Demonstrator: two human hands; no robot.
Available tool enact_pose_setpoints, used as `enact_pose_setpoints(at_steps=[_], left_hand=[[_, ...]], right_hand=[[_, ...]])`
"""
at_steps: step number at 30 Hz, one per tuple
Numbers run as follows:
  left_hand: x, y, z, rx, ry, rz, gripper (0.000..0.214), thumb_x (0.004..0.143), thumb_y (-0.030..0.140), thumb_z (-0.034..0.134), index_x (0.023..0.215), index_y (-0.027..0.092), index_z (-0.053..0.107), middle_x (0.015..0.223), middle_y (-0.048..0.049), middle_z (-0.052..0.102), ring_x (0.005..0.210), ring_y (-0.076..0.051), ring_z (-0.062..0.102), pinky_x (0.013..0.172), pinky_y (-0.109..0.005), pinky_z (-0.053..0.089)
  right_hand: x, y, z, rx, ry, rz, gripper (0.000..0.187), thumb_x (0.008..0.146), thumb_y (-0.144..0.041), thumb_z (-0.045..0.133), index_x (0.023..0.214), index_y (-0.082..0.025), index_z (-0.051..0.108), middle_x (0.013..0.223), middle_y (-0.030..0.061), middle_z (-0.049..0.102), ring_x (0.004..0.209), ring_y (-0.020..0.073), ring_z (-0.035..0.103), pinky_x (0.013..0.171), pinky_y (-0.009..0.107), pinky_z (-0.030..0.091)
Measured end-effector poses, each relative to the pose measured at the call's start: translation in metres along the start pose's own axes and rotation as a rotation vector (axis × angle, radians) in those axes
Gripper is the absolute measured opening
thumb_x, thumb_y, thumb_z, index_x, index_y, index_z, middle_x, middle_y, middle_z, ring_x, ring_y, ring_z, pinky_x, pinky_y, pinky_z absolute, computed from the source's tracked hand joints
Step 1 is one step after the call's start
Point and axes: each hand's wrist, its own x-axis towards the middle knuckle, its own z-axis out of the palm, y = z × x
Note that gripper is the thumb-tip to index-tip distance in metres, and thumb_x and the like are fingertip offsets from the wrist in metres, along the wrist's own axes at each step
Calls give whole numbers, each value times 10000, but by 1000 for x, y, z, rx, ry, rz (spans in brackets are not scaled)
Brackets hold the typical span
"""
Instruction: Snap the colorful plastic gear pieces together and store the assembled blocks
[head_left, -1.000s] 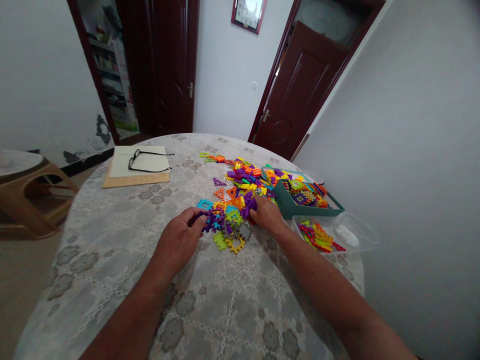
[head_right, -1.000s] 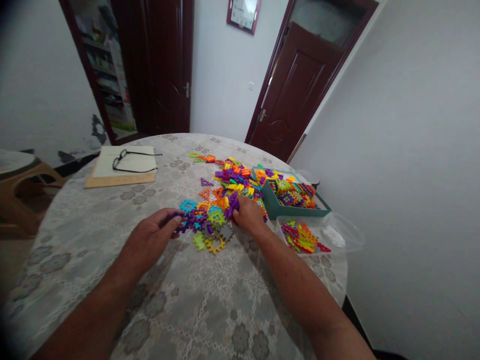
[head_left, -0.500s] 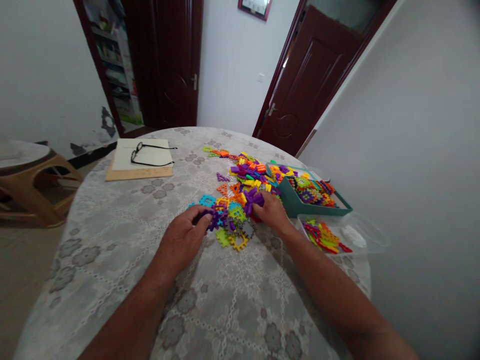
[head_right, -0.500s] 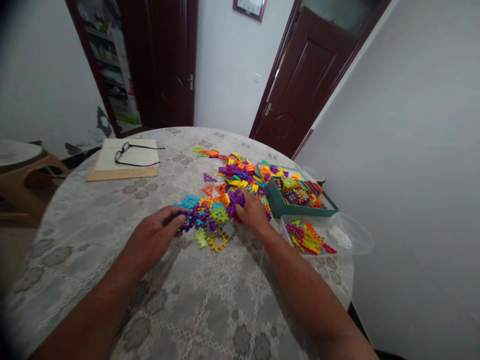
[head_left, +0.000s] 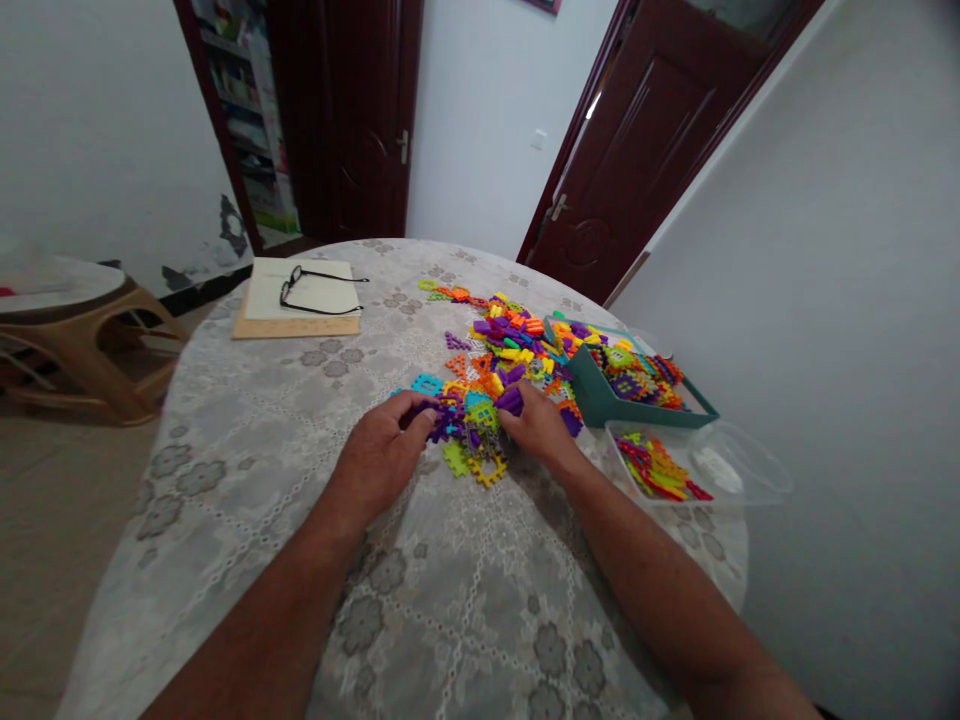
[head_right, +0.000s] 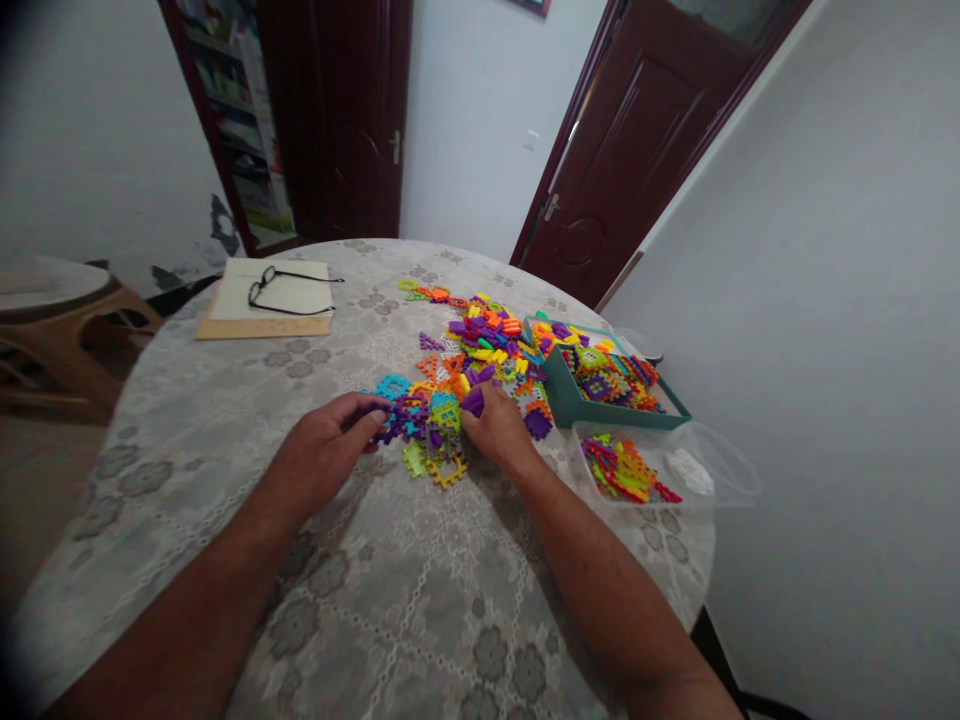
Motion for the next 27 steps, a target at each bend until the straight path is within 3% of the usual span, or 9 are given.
enact_pose_setpoints(at_steps=[7, 11, 14, 18, 21, 24, 27], left_hand=[[-2, 8, -6, 131, -6, 27, 316, 966, 447, 557, 1077, 233, 760, 971, -41, 786, 880, -238, 715, 823, -358, 548], [-3, 9, -6, 275, -53, 109, 307, 979, 384, 527, 1074, 229, 774, 1082, -55, 789, 992, -254, 709, 939, -387, 526], [-3, 3, -1, 339, -84, 140, 313, 993, 368, 515, 1122, 234, 767, 1161, -60, 783, 1059, -260, 706, 997, -395, 512], [-4, -6, 5, 392, -111, 176, 317, 1007, 378, 503, 1148, 249, 756, 1174, -55, 783, 1083, -262, 712, 1006, -394, 514], [-3, -9, 6, 425, -116, 194, 315, 1006, 386, 501, 1129, 249, 756, 1169, -56, 784, 1080, -266, 716, 999, -396, 517], [-2, -9, 5, 439, -120, 205, 319, 1007, 395, 494, 1127, 253, 754, 1164, -48, 784, 1068, -259, 720, 965, -378, 527], [-2, -9, 5, 437, -128, 221, 316, 1004, 400, 490, 1097, 259, 757, 1139, -40, 788, 1052, -251, 724, 940, -361, 533]], right_hand=[[4, 1, -10, 91, -41, 62, 210, 764, -179, 637, 964, -223, 683, 863, -7, 728, 765, 176, 647, 706, 273, 472], [8, 4, -37, 242, -31, 87, 264, 773, -224, 657, 1033, -208, 697, 883, -1, 739, 751, 166, 654, 722, 279, 503], [21, 15, -67, 233, -21, 100, 264, 771, -245, 688, 1031, -200, 704, 834, 0, 724, 707, 161, 640, 682, 276, 513], [64, 48, -111, 200, 46, 171, 292, 748, -259, 763, 1026, -189, 709, 774, -3, 702, 652, 149, 623, 581, 242, 505], [108, 84, -138, 238, 123, 329, 307, 720, -197, 801, 1009, -172, 703, 676, -25, 659, 568, 124, 592, 521, 217, 498], [149, 115, -153, 273, 208, 484, 277, 675, -99, 826, 903, -148, 676, 588, -39, 614, 501, 102, 560, 495, 202, 491], [174, 130, -157, 295, 230, 536, 289, 652, -86, 865, 853, -126, 661, 544, -35, 583, 467, 107, 552, 469, 210, 483]])
